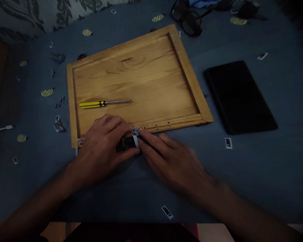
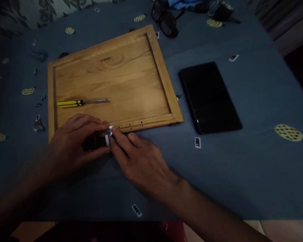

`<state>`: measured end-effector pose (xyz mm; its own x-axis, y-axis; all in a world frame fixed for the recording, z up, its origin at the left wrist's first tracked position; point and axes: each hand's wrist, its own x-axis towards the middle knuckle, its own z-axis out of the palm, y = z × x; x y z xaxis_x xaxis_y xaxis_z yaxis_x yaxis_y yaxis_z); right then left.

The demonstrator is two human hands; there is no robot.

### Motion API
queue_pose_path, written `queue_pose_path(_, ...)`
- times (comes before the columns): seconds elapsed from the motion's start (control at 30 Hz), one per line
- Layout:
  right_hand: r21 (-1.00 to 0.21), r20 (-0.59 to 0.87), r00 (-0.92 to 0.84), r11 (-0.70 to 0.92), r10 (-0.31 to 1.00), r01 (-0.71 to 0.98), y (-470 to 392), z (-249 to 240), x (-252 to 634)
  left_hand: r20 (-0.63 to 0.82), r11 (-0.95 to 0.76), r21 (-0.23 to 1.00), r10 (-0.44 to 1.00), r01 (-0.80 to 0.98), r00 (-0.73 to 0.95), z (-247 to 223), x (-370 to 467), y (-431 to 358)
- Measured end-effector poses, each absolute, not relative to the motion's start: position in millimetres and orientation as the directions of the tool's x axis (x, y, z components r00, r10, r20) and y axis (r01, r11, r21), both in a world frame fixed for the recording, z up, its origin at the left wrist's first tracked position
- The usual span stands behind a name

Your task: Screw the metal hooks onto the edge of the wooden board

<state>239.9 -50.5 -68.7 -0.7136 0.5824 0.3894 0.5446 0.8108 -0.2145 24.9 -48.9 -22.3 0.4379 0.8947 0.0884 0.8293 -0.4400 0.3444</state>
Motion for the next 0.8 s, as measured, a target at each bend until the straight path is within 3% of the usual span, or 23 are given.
queue_pose_path(0.57,-0.228,0.418,-0.709,0.821,0.568,0.524,-48.8,-71.5,239.7,0.089,-0.434,0.35,0.897,0.83,0.432,-21.9,25.8,-48.7)
queue_pose_path(0.8,-0.201,0.368,-0.725,0.811,0.582,0.549,-48.0,-66.6,238.0,0.081,-0.424,0.366,0.901,0.828,0.425,-21.9,24.8,-49.4)
